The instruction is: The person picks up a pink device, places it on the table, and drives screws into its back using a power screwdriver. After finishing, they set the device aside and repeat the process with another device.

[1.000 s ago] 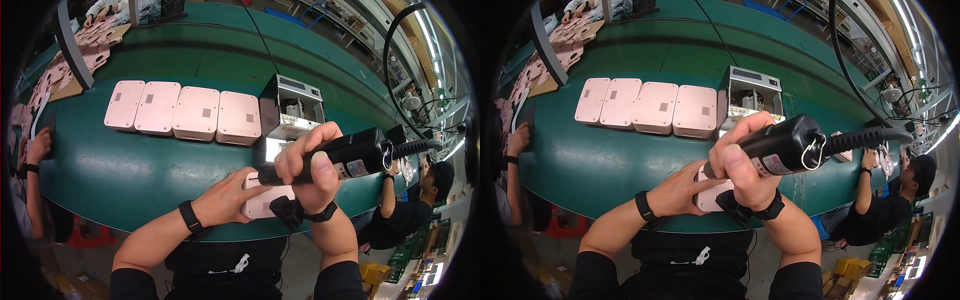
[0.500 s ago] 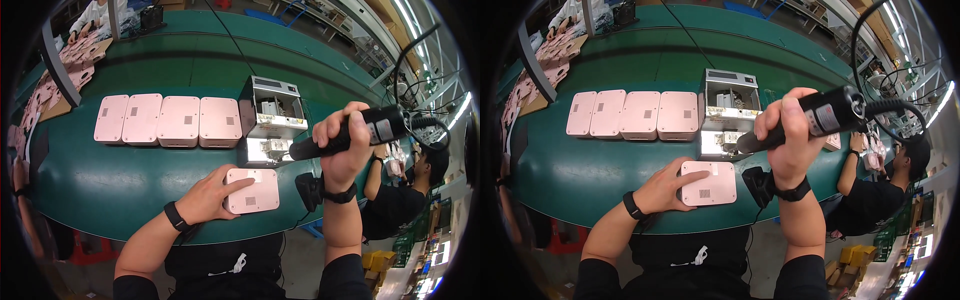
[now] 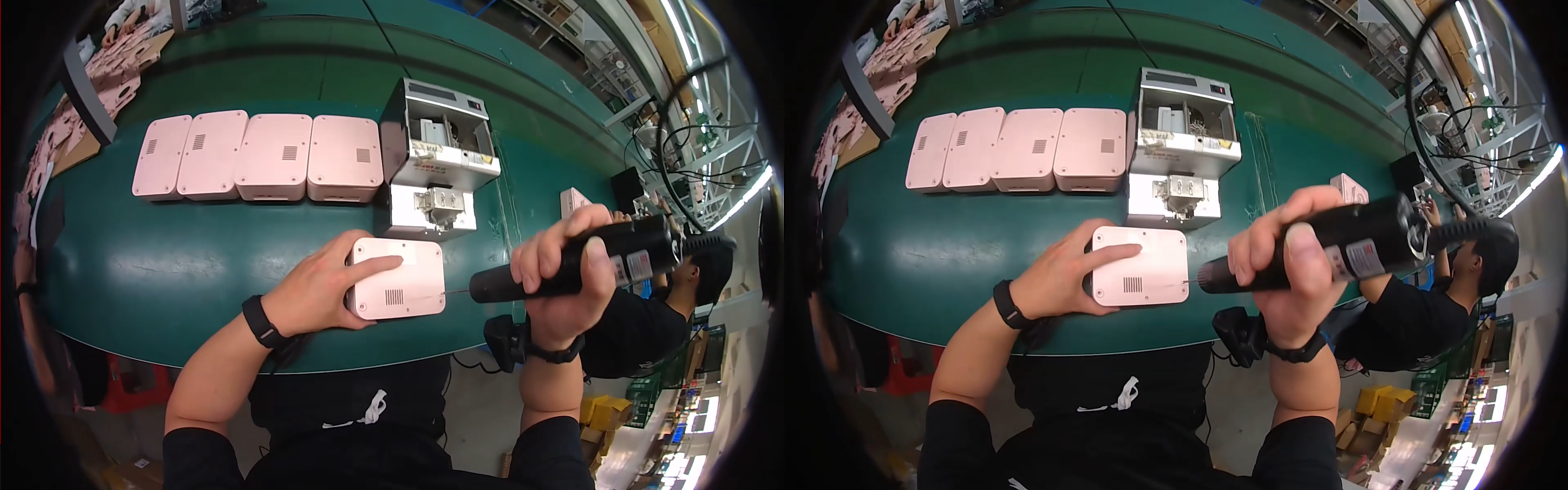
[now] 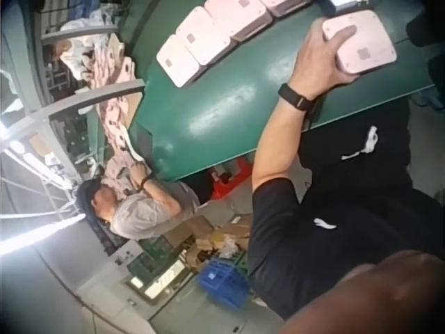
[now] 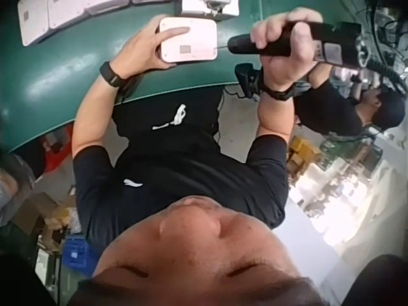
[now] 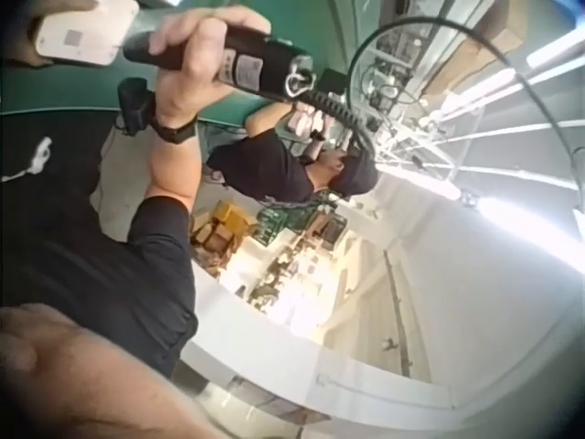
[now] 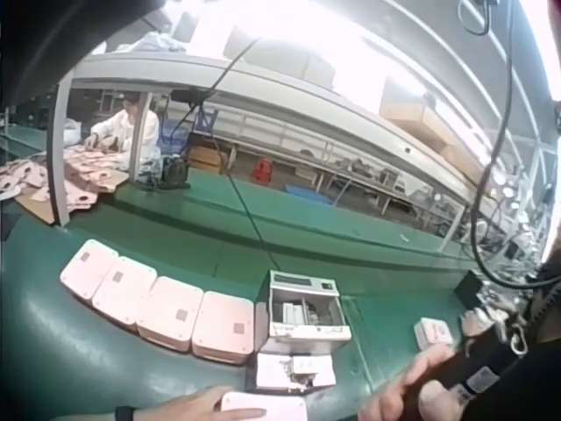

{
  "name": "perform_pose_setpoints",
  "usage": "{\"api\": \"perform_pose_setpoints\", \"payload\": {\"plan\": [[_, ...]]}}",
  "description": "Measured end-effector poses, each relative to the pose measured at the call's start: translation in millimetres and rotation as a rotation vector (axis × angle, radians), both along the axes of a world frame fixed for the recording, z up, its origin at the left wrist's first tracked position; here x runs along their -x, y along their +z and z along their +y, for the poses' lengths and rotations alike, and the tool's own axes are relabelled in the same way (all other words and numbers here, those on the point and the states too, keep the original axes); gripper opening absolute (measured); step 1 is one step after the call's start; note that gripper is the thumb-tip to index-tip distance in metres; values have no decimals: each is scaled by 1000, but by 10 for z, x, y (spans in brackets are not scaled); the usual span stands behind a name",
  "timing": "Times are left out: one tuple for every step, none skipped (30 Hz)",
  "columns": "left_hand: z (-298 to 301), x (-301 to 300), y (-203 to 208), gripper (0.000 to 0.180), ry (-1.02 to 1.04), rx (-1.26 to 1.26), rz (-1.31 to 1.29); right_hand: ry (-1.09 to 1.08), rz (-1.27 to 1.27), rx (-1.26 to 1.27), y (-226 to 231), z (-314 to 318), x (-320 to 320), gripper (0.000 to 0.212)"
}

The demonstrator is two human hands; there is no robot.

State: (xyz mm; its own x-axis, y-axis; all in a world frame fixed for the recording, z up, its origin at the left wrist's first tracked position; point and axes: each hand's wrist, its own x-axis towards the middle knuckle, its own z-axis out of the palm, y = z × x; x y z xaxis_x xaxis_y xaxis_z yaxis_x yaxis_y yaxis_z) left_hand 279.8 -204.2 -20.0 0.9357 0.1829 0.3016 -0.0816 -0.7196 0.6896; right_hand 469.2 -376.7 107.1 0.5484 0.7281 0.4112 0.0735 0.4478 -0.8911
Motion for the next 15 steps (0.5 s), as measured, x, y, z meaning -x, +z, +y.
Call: {"api": "perform_pose_setpoints", "payload": {"plan": [[11, -10, -4, 85, 1, -10, -3, -4, -15, -1, -6, -49, 33, 28], [10, -14, -8, 85, 2, -22, -6, -8, -29, -4, -12, -82, 52, 30], [1, -15, -13, 85, -3, -19, -1, -14, -25, -1, -16, -104, 60, 30], [-8, -16, -15, 85, 1, -11, 1, -14, -33, 3, -18, -123, 67, 31], [-16, -14, -15, 85, 6, -4, 3, -13, -41, 6, -23, -138, 74, 32], [-30, -32, -15, 85, 9, 4, 2, -14, -53, 10, -28, -162, 67, 33], [-40, -41, -14, 85, 3, 6, 1, -20, -54, 13, -66, -170, 65, 33], [-47, -42, -15, 84, 12, 4, 5, -28, -48, 15, -141, -159, 70, 33], [-48, -41, -16, 82, 21, 2, 8, -37, -42, 17, -217, -144, 74, 33], [-46, -42, -16, 81, 30, 1, 10, -45, -37, 21, -260, -141, 70, 33], [-47, -35, -14, 81, 30, 7, 10, -44, -38, 27, -279, -150, 60, 33], [-42, -28, -5, 82, 32, 1, 7, -32, -24, 10, -294, -161, 49, 33], [-38, -22, 3, 83, 34, -6, 5, -19, -11, -8, -306, -172, 40, 33], [-38, -22, 1, 85, 37, -14, 2, -5, 3, -26, -315, -182, 32, 33], [-45, -23, -11, 85, 38, -10, 1, -4, 2, -22, -322, -190, 29, 33]]}}
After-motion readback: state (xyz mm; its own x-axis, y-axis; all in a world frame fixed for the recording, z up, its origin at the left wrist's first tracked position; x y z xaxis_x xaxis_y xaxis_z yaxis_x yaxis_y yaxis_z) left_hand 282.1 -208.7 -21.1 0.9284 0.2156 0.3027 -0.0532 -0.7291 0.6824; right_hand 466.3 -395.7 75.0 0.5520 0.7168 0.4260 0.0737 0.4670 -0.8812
